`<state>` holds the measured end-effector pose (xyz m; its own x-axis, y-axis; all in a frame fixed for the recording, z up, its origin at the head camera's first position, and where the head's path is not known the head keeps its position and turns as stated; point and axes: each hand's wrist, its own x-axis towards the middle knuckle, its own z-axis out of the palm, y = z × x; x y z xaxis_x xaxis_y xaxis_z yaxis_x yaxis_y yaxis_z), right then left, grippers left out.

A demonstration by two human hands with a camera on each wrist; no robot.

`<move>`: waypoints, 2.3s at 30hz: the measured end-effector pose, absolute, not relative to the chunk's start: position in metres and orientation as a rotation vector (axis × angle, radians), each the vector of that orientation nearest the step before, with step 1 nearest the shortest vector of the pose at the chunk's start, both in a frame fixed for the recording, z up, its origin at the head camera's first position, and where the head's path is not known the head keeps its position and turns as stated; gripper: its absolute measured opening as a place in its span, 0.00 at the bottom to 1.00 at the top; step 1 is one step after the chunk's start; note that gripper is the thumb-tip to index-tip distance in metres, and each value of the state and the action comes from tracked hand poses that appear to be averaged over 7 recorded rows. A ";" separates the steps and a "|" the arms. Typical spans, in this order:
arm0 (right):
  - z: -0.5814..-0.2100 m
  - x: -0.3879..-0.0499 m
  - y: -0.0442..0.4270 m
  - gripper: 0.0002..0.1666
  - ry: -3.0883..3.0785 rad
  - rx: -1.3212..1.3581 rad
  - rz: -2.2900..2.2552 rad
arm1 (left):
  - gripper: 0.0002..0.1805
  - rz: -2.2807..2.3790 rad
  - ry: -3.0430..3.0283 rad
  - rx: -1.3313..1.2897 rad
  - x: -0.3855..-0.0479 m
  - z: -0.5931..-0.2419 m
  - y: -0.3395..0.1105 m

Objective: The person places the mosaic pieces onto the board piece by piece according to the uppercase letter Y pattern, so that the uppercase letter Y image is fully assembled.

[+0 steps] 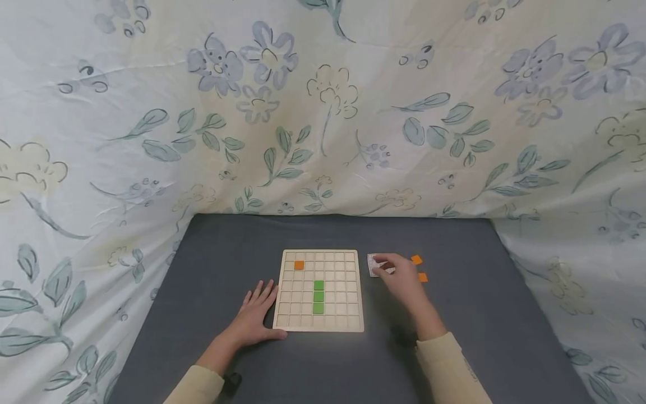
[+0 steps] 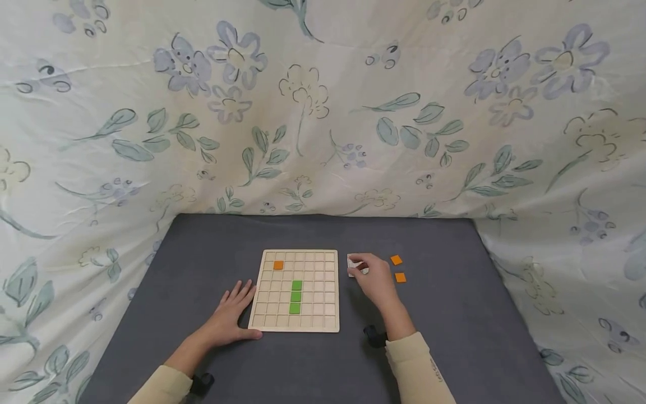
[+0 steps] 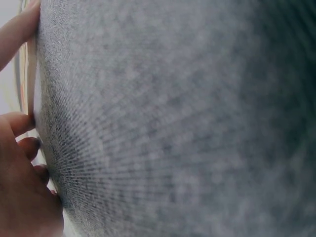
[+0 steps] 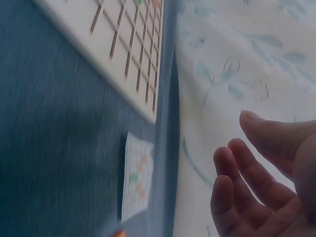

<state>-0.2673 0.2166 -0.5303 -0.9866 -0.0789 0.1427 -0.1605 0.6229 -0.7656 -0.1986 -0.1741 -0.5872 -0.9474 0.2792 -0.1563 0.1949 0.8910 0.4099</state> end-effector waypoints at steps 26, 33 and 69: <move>-0.553 -0.277 0.310 0.30 -2.993 -0.098 1.177 | 0.70 0.598 2.858 0.359 -0.197 -0.583 -0.173; -0.560 -0.280 0.325 0.29 -3.141 -0.099 1.008 | 0.70 0.590 2.862 0.379 -0.198 -0.584 -0.171; -0.551 -0.286 0.294 0.16 -3.010 0.277 0.807 | 0.70 0.567 2.874 0.361 -0.193 -0.586 -0.170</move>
